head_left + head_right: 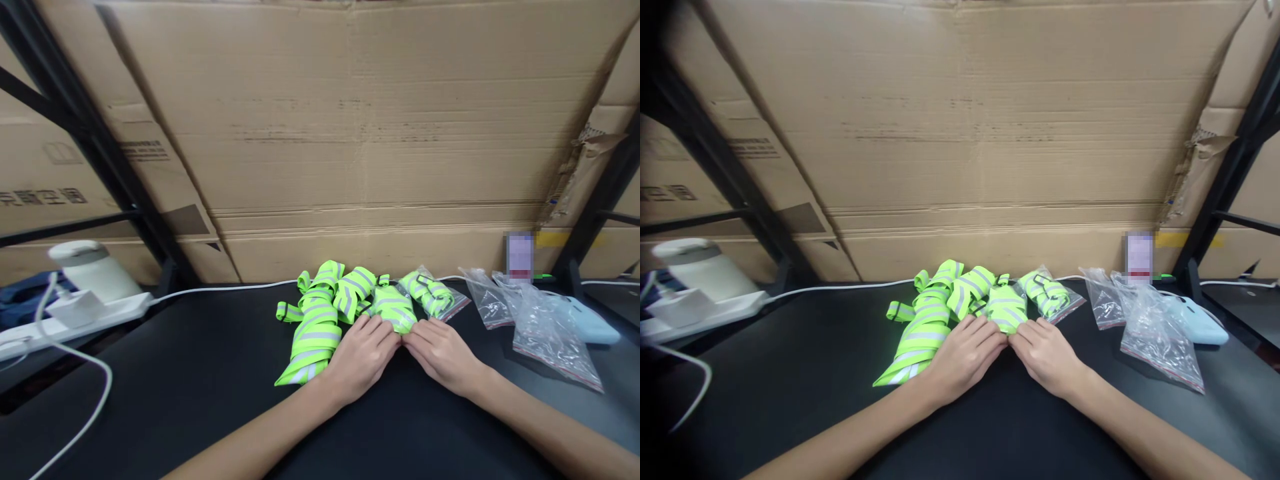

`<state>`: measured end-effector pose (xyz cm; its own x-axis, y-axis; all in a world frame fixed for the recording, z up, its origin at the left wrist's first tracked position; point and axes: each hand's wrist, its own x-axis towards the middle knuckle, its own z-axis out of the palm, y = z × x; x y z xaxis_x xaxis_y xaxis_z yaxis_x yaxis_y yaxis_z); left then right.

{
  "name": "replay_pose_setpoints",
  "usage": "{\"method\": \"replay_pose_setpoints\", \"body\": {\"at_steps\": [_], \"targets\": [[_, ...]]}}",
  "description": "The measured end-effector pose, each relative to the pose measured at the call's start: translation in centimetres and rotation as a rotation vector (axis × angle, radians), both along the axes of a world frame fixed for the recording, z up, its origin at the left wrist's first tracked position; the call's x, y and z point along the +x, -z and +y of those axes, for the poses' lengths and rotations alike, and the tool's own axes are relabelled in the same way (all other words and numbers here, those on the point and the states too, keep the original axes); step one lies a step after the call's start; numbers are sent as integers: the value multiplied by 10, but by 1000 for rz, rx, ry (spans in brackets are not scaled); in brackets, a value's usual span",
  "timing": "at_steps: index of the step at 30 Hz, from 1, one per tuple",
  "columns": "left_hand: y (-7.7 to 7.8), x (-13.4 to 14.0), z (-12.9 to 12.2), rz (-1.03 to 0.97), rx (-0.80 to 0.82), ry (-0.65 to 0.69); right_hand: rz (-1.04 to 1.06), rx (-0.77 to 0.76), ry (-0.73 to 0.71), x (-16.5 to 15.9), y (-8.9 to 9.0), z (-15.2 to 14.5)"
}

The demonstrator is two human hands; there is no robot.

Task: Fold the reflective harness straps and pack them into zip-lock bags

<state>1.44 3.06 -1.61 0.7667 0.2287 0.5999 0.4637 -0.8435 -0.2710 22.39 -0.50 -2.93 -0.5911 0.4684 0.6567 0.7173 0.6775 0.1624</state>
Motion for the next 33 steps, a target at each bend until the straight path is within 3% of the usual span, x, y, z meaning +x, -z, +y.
{"method": "replay_pose_setpoints", "body": {"at_steps": [7,21,33], "targets": [[-2,-12,5,-1,-72,-39,-31,-87,60,13,-1,2],[2,-15,5,-57,-163,17,-44,-173,104,16,-1,2],[3,-12,-4,22,-480,87,-39,-168,96,12,1,3]]}}
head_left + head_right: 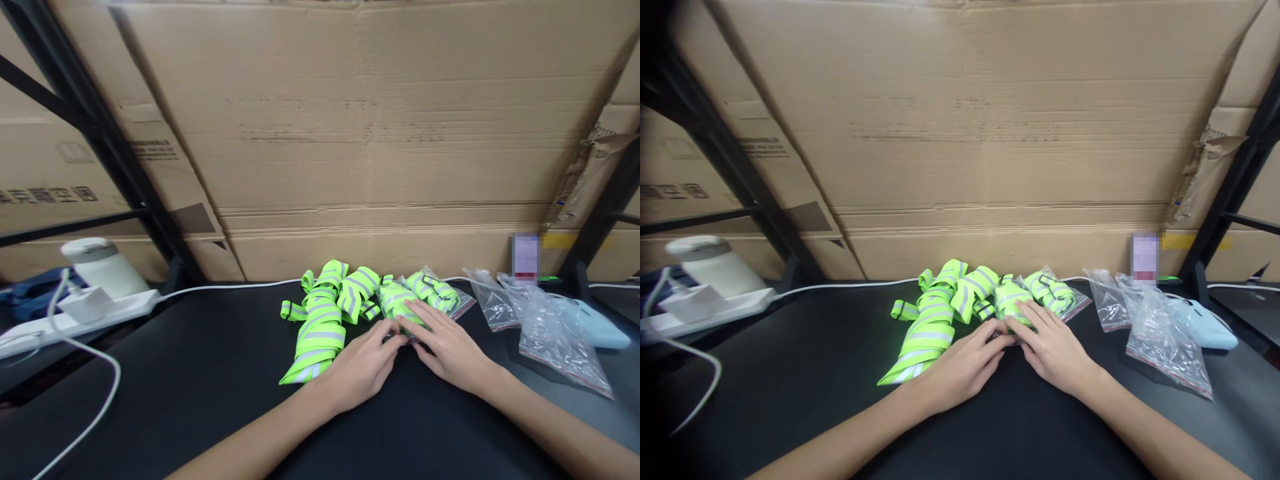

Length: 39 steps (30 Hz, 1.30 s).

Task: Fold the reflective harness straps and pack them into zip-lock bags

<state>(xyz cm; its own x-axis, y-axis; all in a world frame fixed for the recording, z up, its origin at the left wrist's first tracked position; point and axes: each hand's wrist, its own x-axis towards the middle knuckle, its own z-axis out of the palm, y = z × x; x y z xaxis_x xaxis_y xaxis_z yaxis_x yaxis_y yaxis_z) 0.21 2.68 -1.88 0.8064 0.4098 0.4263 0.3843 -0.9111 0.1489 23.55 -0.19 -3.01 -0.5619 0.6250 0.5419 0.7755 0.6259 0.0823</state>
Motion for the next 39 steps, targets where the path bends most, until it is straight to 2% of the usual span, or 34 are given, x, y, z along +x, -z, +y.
{"method": "replay_pose_setpoints", "body": {"at_steps": [5,12,16,21,24,29,34,39], "targets": [[-15,-3,1,-55,83,-6,34,-4,18,6,6,5],[-39,-31,29,-222,126,-335,41,108,-33,9,3,1],[-36,-53,54,-235,-7,-452,24,116,-28,7,2,-1],[-23,-65,71,-22,-115,-511,18,89,3,6,0,0],[-20,-67,75,35,-149,-485,60,26,24,5,-4,-1],[-22,-71,80,-8,-182,-489,148,-64,14,2,-12,-6],[-25,-75,83,-11,-216,-509,120,-127,26,2,-15,-7],[-26,-72,79,16,-179,-497,102,-142,44,4,-13,-6]]}}
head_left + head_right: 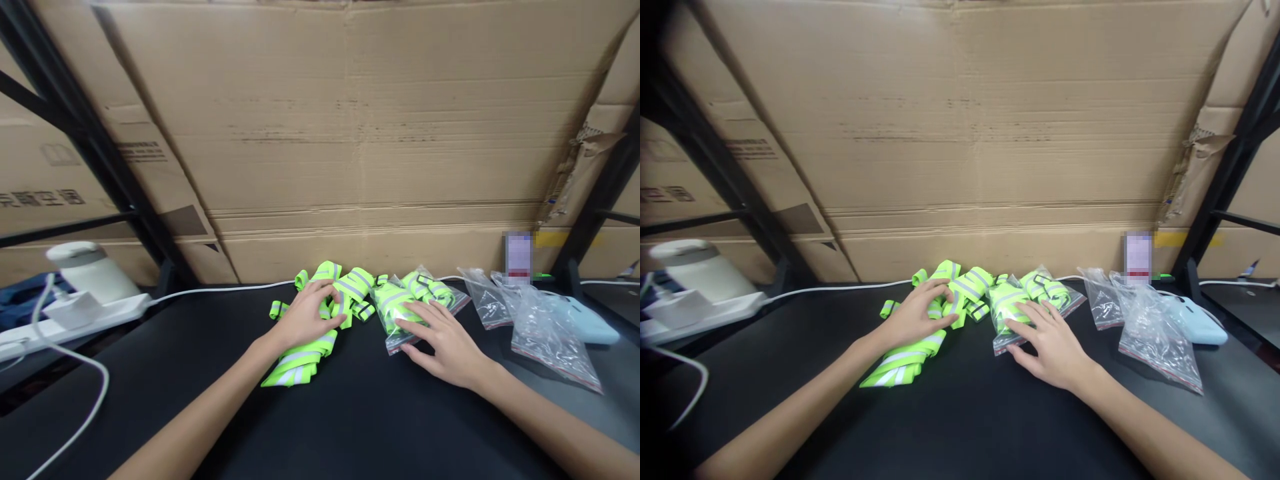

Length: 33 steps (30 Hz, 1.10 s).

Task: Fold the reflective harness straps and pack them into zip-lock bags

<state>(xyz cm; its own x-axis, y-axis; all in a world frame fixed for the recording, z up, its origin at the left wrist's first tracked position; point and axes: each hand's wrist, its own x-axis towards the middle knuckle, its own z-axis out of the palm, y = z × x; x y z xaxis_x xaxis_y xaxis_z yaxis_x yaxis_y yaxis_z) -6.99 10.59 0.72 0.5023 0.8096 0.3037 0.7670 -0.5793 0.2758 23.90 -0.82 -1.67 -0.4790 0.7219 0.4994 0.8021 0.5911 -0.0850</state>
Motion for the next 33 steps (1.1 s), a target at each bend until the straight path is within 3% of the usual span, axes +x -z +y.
{"method": "replay_pose_setpoints", "body": {"at_steps": [9,20,28,33], "targets": [[-1,3,-7,125,-10,57,-31,15,-1,1,3,2],[-7,34,-10,309,25,-134,-42,42,-16,-9,8,1],[0,39,0,167,22,-229,-64,37,-2,-9,8,0],[-2,32,2,-34,24,-305,-59,42,2,-8,8,0]]}}
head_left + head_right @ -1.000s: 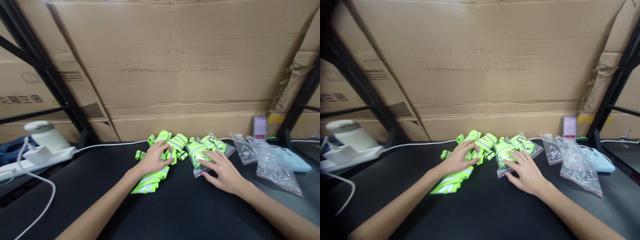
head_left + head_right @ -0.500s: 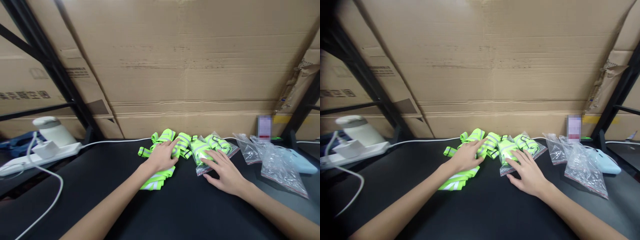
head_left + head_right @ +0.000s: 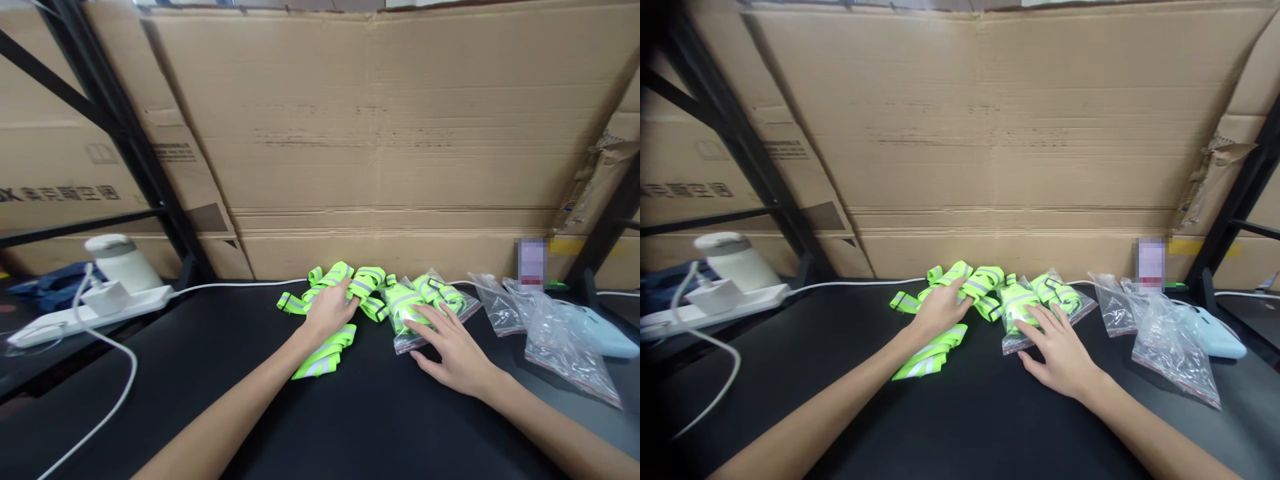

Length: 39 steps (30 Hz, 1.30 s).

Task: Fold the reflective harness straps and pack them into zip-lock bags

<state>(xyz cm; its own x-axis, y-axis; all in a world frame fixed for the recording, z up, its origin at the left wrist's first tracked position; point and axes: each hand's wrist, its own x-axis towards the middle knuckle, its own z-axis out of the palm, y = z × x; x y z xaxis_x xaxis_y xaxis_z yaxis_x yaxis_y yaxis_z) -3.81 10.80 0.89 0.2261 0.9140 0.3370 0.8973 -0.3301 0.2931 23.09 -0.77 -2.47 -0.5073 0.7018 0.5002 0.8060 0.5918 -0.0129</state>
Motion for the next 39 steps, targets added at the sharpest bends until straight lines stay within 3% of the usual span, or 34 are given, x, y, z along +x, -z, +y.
{"method": "replay_pose_setpoints", "body": {"at_steps": [4,8,12,15,18,20,23,25,29,32,34,37,39], "targets": [[-9,-12,-4,-255,61,-35,10,4,-7,1,-1,0],[-19,-13,-17,-485,47,15,23,28,-8,1,-2,-1],[-26,3,-42,-791,-41,246,112,117,-14,-2,-2,-3],[-28,18,-64,-876,-124,441,251,130,66,-7,1,-3],[-22,30,-82,-952,-321,622,382,89,131,-11,1,-5],[-14,36,-91,-1028,-462,679,434,-19,52,-15,-3,-9],[-4,45,-101,-1207,-768,652,515,-274,-204,-23,-8,-15],[-1,49,-104,-1317,-909,629,629,-319,-299,-28,-9,-18],[-6,50,-101,-1463,-892,589,852,-73,-158,-38,-7,-19],[-12,47,-96,-1457,-839,600,893,-83,-139,-41,-7,-20],[-14,45,-94,-1410,-804,566,843,-37,-167,-40,-8,-22],[-18,42,-92,-1337,-738,410,647,256,-198,-31,-14,-27],[-21,40,-91,-1311,-735,348,551,324,-211,-23,-22,-32]]}}
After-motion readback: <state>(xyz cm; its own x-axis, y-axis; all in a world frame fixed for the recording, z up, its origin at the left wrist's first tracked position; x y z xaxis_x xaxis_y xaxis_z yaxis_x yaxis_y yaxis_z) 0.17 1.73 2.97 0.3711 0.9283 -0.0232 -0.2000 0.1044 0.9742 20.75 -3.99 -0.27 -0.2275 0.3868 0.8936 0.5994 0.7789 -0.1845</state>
